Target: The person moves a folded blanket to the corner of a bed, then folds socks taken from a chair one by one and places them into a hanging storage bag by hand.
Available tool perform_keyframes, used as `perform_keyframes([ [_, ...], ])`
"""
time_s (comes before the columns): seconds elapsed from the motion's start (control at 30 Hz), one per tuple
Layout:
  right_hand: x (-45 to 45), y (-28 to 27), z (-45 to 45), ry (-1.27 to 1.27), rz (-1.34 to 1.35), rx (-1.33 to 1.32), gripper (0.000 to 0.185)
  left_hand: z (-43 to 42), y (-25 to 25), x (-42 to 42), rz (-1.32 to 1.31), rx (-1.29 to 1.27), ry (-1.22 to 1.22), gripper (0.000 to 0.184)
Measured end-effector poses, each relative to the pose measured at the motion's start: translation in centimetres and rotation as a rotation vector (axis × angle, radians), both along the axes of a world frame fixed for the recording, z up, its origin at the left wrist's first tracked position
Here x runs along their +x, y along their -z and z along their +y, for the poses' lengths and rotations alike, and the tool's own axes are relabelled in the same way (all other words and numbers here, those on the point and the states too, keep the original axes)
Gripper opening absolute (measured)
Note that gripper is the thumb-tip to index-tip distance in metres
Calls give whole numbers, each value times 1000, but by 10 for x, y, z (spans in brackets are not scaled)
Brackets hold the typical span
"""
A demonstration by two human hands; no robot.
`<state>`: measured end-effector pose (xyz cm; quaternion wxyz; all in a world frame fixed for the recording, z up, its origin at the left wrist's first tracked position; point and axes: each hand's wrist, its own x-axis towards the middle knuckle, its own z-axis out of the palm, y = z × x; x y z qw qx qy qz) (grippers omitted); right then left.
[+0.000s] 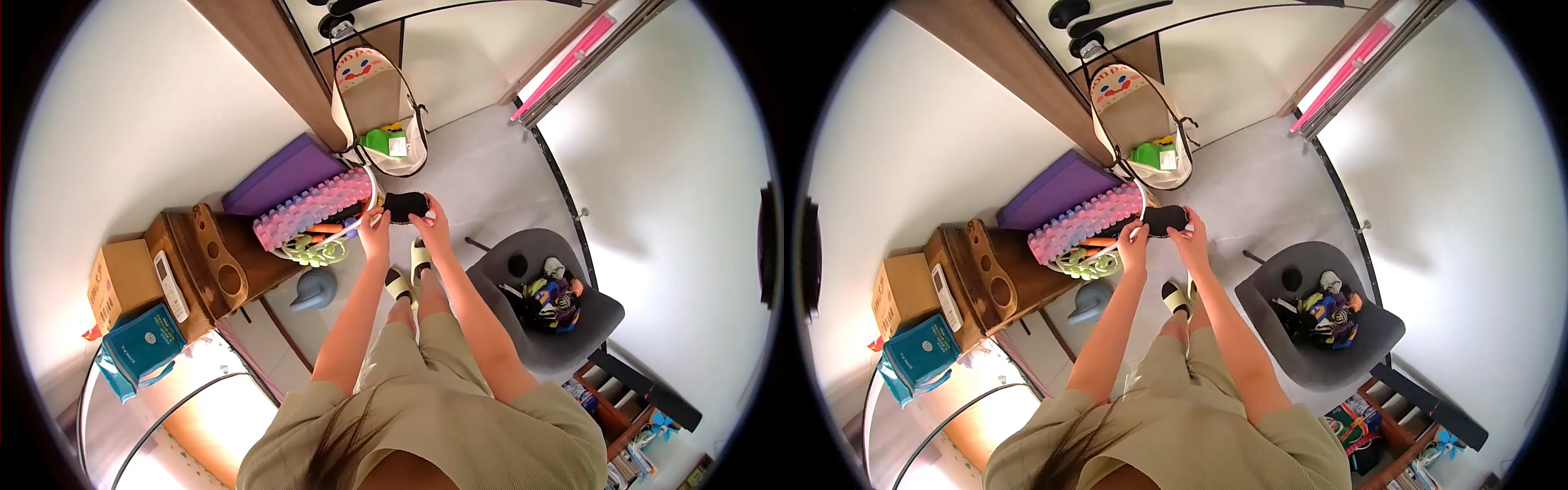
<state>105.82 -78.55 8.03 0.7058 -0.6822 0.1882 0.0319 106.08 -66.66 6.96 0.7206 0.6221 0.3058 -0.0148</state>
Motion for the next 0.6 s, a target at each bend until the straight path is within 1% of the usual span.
perform_keyframes([
  [0.03, 2, 3, 0, 0, 2, -3, 55, 0, 0, 4, 33, -6, 1, 14],
  [0.17, 22, 9, -1, 44, 27, 61, 51, -1, 18, 23, -46, 59, 0, 15],
  [0.23, 37, 10, -3, 25, 29, 50, 50, -6, 21, 38, -69, 62, -8, 15],
  [0.27, 45, 11, -5, 17, 48, 40, 50, -8, 23, 46, -69, 18, -31, 16],
  [0.37, 75, 6, -7, 12, 45, 57, 52, -13, 15, 74, -113, 14, -38, 17],
  [0.4, 88, 6, -7, 15, 34, 71, 52, -13, 3, 85, -100, 25, -25, 21],
  [0.5, 122, 5, -5, 62, -147, 178, 53, -12, 2, 113, -360, 11, -40, 27],
  [0.57, 131, -7, -1, 151, -148, 167, 52, -8, -5, 120, -278, 106, -6, 33],
  [0.6, 133, -8, -1, 194, -154, 161, 52, -6, -1, 121, -185, 79, -19, 36],
])
